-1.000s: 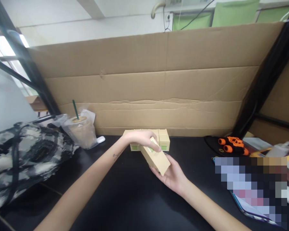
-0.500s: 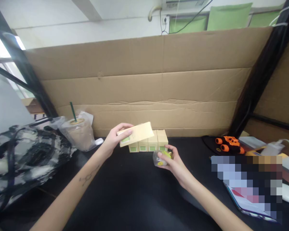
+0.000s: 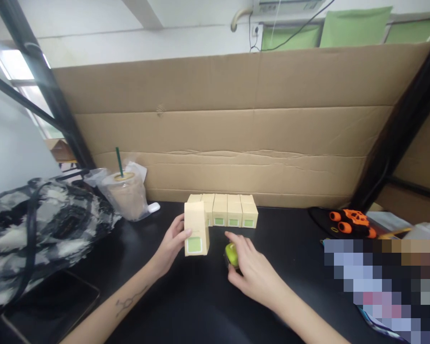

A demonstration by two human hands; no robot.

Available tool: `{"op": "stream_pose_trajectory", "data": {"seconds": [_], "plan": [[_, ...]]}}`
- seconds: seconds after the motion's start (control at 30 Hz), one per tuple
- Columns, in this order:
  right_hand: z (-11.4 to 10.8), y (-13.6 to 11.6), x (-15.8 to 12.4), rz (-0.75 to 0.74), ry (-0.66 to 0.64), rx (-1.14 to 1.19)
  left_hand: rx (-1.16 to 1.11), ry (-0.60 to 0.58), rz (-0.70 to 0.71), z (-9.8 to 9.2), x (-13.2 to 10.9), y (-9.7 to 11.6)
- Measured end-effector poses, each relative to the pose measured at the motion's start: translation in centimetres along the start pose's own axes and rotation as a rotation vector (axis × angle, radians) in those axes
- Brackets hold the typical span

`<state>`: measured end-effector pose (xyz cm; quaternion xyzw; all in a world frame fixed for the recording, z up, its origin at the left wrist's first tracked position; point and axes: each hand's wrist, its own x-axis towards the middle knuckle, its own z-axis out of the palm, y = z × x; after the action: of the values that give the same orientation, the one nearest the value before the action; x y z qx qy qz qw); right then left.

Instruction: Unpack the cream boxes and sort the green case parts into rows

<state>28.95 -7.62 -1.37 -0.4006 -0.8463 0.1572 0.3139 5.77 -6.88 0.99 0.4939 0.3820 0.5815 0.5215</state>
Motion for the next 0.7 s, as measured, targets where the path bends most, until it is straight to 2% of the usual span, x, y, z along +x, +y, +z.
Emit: {"op": "stream_pose_trajectory", "data": {"seconds": [0.13,0.33,0.6,0.7], "plan": [[-0.6,0.8,0.2,-0.017,-0.047,-0.009,-0.022,-0.028,-0.004,0.0,-0.2,-0.1],[-0.3,1.0,0.1,-0.045,-0.052,-0.04,-0.04,-0.075,-0.002,0.4,-0.7,-0.1],[-0.1,0.6,-0.5,-0.103,-0.005,-0.134,-0.082,-0.082,-0.022,0.7,-1.0,-0.1],[-0.3,0.9,-0.5,-0.123,0.062,-0.154,-0.101,-0.061,-0.057,1.0,-1.2,0.2]]}}
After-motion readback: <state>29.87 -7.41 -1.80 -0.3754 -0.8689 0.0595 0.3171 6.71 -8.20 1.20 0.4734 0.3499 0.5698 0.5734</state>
